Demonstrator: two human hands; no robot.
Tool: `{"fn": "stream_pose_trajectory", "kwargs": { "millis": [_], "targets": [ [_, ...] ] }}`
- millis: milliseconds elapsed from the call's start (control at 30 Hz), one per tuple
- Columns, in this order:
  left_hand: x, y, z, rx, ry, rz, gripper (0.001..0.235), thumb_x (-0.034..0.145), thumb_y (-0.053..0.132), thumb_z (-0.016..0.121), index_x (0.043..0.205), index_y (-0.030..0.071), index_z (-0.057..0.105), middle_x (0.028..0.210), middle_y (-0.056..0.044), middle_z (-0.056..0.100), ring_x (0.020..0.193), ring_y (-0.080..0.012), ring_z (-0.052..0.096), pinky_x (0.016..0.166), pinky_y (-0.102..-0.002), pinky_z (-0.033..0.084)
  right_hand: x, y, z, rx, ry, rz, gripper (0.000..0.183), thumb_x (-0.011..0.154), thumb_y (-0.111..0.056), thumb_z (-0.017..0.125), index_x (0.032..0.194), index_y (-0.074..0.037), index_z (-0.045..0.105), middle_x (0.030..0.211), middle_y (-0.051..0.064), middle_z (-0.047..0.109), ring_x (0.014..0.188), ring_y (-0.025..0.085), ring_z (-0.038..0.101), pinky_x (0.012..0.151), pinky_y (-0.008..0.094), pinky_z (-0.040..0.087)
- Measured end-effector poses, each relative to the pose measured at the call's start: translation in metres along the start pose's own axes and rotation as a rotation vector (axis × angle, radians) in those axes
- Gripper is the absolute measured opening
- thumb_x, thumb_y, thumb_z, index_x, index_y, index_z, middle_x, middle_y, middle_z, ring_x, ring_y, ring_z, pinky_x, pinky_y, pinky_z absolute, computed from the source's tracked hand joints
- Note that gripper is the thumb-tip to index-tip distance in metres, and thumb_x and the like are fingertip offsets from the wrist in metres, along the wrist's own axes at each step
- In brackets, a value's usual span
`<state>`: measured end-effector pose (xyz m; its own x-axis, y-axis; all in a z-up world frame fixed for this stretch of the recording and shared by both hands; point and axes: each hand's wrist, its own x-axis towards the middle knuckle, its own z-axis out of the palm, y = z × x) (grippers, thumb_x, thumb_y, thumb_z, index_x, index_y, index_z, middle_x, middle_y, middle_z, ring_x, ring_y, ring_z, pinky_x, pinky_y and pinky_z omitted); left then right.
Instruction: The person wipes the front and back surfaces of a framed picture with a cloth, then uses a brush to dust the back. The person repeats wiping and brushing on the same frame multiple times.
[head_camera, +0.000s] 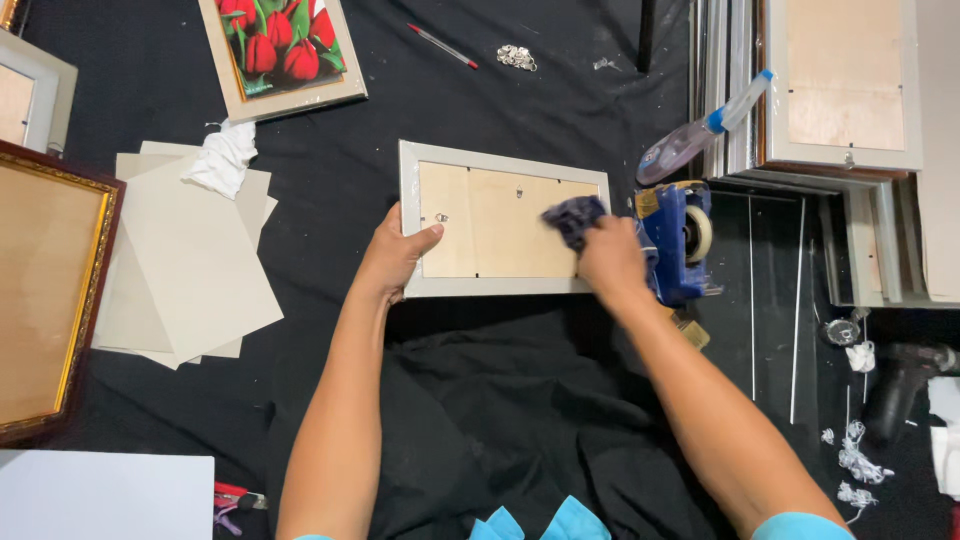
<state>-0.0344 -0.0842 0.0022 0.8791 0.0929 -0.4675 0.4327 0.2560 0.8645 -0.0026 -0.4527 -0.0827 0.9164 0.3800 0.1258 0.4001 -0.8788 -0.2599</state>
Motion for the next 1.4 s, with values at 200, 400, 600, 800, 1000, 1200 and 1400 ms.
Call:
{"fn": "stream_pose_trajectory", "kwargs": {
  "millis": [200,400,600,800,1000,1200,1400],
  "targets": [
    [0.025,-0.016,-0.034,-0.156,0.031,0.009,0.054,0.081,0.004,0.083,0.13,0.007,0.06,0.109,-0.015,0.073,0.094,-0.0275,0.074,0.079,-0.047,0.064,-0.007,0.016,-0.054,-0.237,0.249,0.475,0.044,0.071,-0.019,0.069,0.113,-0.008,0.068,0.11,0.013,0.046,0.102,0.042,0.046,0.081,0.052,0.045],
    [0.01,0.016,-0.053,-0.341,0.109,0.099,0.056,0.082,0.003,0.084,0.132,0.009,0.06,0.11,-0.016,0.073,0.095,-0.0296,0.076,0.081,-0.049,0.065,-0.017,-0.074,-0.082,0.188,-0.197,0.779,0.03,0.088,-0.042,0.062,0.078,-0.015,0.073,0.066,0.003,0.072,0.087,0.033,0.073,0.073,0.045,0.056],
    [0.014,0.01,-0.059,-0.512,0.147,0.131,0.054,0.082,0.002,0.085,0.129,0.012,0.061,0.104,-0.015,0.074,0.088,-0.0315,0.077,0.078,-0.05,0.066,-0.005,-0.119,-0.032,0.242,-0.275,0.8,0.082,0.075,-0.049,0.085,0.129,0.003,0.053,0.134,0.032,0.052,0.132,0.052,0.05,0.111,0.057,0.043],
    [0.004,0.022,-0.063,-0.572,0.144,0.125,0.051,0.082,0.003,0.084,0.127,0.014,0.063,0.104,-0.017,0.075,0.088,-0.0333,0.078,0.078,-0.05,0.067,0.005,-0.14,-0.042,0.271,-0.215,0.923,0.109,0.061,-0.04,0.099,0.14,0.006,0.039,0.137,0.034,0.043,0.137,0.056,0.04,0.116,0.06,0.039],
    [0.015,0.021,-0.054,-0.605,0.118,0.119,0.048,0.083,0.001,0.082,0.126,0.013,0.063,0.102,-0.017,0.075,0.086,-0.0344,0.078,0.077,-0.051,0.066,-0.003,-0.06,0.014,0.23,-0.297,0.963,0.079,0.069,-0.051,0.089,0.132,-0.016,0.057,0.119,0.02,0.07,0.122,0.037,0.064,0.099,0.048,0.055],
    [0.023,0.018,-0.055,-0.56,0.062,0.05,0.049,0.083,0.002,0.082,0.126,0.014,0.063,0.102,-0.016,0.075,0.086,-0.0331,0.078,0.077,-0.052,0.065,0.035,-0.077,-0.07,1.256,-0.067,0.999,0.049,0.102,-0.014,0.05,0.15,-0.008,0.044,0.131,0.021,0.061,0.116,0.035,0.066,0.09,0.05,0.059],
    [0.026,0.003,-0.043,-0.614,-0.088,-0.001,0.05,0.083,-0.002,0.079,0.129,0.012,0.064,0.106,-0.023,0.074,0.09,-0.0393,0.077,0.076,-0.055,0.064,0.03,0.011,-0.067,1.727,0.091,0.976,0.031,0.098,-0.021,0.065,0.127,-0.011,0.065,0.11,0.009,0.076,0.098,0.025,0.078,0.078,0.045,0.067]
  ]
}}
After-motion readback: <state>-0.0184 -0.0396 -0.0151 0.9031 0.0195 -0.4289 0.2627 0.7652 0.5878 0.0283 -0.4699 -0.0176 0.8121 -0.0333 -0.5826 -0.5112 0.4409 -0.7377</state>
